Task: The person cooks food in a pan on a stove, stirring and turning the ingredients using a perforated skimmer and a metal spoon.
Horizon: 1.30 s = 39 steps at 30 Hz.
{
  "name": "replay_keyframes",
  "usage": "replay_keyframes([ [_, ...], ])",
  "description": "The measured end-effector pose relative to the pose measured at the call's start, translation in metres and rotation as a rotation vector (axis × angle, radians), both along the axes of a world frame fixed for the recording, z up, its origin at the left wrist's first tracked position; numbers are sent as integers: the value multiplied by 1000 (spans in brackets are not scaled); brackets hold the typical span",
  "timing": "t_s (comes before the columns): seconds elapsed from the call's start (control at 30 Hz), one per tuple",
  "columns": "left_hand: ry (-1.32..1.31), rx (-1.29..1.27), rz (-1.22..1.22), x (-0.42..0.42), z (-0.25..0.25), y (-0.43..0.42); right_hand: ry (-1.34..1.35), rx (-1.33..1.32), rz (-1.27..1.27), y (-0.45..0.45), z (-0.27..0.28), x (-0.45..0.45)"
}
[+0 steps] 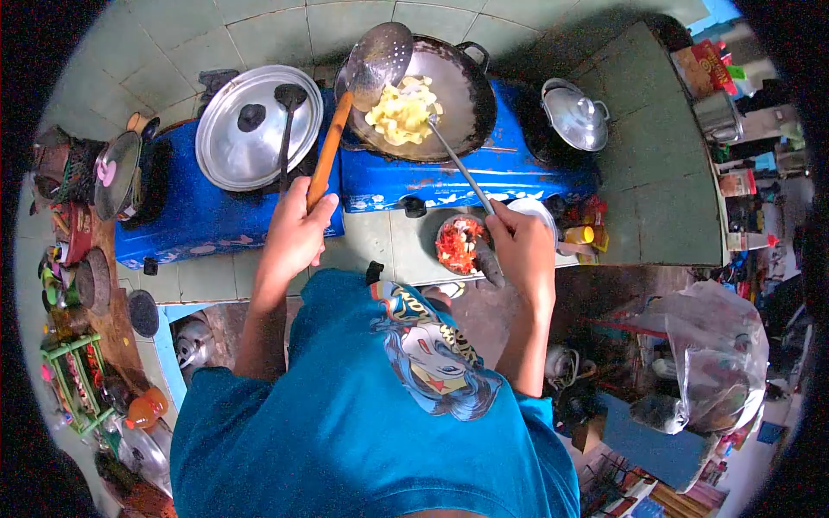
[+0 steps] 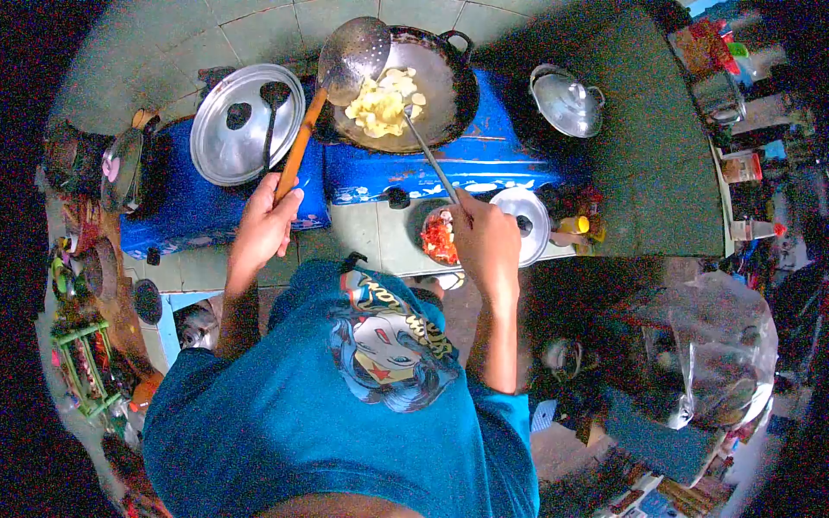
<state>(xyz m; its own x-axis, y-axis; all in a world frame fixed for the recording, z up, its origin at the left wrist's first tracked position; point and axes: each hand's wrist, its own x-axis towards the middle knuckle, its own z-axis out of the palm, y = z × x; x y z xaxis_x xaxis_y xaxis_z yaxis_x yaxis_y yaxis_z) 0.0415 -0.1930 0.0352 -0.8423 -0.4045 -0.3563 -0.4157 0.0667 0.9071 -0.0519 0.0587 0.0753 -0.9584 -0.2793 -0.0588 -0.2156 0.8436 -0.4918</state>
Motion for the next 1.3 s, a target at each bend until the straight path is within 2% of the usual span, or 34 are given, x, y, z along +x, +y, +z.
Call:
replay_keyframes([
  [0.2, -23, -33, -7, -2, 2, -9, 57, 44, -50, -6, -2, 10],
  [0.33, -4, -58, 6, -1, 4, -11, 82, 165, -28, -7, 16, 6],
  [0.4, -5, -57, 19, -1, 6, -9, 199, 173, 39, 1, 19, 1],
  [0.6, -21, -70, 39, -6, 7, -7, 183, 223, 56, 9, 43, -1],
  [0.8, -83, -105, 44, -19, 14, -4, 113, 261, 62, -3, 8, -20],
  [0.97, -65, -149, 22, -22, 15, -5, 245, 229, -19, -11, -38, -37],
  [1.17, -9, -264, 41, -19, 5, -2, 396, 234, -67, -18, -41, -41],
  [1.3, -40, -234, 27, -19, 9, -3, 436, 272, -54, -16, -56, -46],
])
